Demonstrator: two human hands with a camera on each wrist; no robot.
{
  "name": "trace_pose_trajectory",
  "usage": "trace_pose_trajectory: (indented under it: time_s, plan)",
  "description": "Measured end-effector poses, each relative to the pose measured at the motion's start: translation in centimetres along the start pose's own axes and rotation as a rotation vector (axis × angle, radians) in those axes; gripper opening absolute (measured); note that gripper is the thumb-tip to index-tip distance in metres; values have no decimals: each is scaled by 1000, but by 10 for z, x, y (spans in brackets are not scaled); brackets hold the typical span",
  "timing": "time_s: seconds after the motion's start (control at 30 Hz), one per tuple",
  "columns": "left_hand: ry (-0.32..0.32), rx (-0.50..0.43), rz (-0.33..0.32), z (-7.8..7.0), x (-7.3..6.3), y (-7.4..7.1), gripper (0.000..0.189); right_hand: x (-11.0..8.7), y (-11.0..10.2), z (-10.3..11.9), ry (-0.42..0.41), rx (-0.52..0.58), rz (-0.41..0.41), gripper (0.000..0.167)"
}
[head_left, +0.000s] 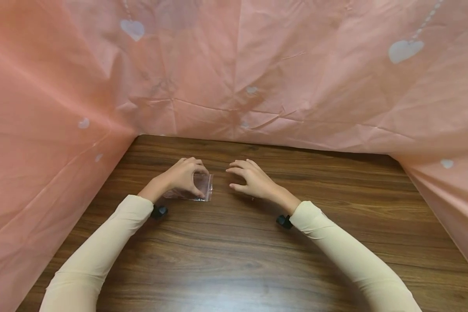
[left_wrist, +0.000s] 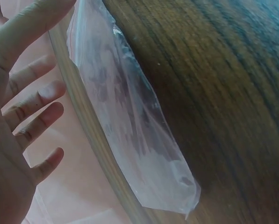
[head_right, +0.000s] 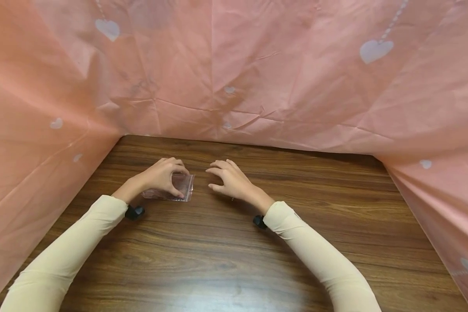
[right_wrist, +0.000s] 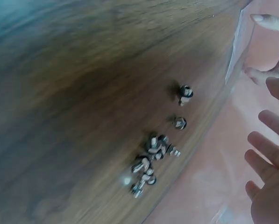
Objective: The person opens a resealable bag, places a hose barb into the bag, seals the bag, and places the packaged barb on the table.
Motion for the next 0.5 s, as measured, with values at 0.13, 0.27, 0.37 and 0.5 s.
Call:
trace_pose_trajectory:
  time_s: [0.13,0.27,0.37,0.5]
  plan:
    - [4,-5,14,-2,-2,0,67,9,5,5,-28,6,17,49]
    - [9,22,32,-4,-2,0,61,18,11,8,-62,-18,37,49]
    - [12,43,42,-3,-1,1,53,23,15,10,-84,-26,64,49]
    - [19,50,52,-2,-1,3,45,30,19,14,-107,-24,99,47]
Point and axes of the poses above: each hand's wrist, its own x-axis towards the middle knuckle, its own y-axis out of the palm, z = x × y, the point moved 4 cm from there along x, towards the middle knuckle, and after that the axes turned 4 degrees about -x, right-handed, at the moved point
